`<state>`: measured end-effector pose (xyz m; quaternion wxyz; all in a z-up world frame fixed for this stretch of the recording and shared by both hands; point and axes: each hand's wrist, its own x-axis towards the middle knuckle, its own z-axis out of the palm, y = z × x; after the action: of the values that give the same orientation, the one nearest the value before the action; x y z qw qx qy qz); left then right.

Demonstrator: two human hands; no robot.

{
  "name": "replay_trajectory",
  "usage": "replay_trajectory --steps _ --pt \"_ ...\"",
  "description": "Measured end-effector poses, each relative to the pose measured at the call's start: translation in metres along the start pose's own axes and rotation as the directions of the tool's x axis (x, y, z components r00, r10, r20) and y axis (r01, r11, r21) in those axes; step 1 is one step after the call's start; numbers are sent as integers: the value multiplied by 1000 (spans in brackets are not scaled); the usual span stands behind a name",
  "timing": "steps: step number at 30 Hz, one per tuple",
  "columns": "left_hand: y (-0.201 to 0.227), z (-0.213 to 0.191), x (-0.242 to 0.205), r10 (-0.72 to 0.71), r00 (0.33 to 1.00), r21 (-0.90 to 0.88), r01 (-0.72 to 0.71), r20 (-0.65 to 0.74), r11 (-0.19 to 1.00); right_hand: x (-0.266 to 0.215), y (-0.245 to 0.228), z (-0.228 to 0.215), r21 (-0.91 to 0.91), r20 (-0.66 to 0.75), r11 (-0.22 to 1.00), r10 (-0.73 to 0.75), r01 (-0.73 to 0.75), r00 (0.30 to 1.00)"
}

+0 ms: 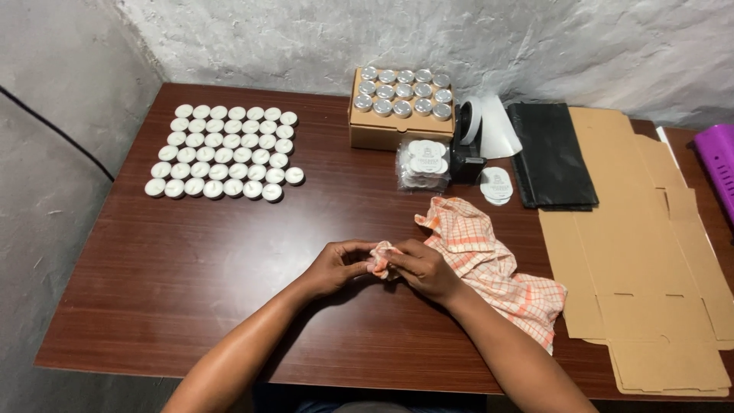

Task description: Cleaning the base of tealight candles with a cloth and organizing them into a grid on a table.

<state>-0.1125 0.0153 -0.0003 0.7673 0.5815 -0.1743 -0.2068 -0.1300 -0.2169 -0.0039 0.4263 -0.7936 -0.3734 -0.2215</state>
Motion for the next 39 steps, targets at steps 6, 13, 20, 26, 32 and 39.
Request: replay_trajectory --steps 6,13,20,26,32,39 --pt "-13 -9 2 1 1000 -120 2 23 993 -3 8 3 102 -32 982 160 -156 987" --pt "8 2 0 7 1000 -56 -7 -5 998 -7 7 8 69 -50 978 198 -194 979" --pt "-1 1 1 -59 993 -137 45 -99 989 -5 -4 14 -160 -70 986 44 -55 997" --pt "-16 -4 4 -83 977 -187 46 -197 981 -11 -3 20 -221 -71 975 -30 14 997" --pt "-17 -3 5 -98 966 -181 55 -241 982 0 -18 16 -210 -99 971 -139 116 985" --pt "-18 -4 5 -39 981 -28 35 -190 999 0 -17 11 -210 -109 962 -202 176 973"
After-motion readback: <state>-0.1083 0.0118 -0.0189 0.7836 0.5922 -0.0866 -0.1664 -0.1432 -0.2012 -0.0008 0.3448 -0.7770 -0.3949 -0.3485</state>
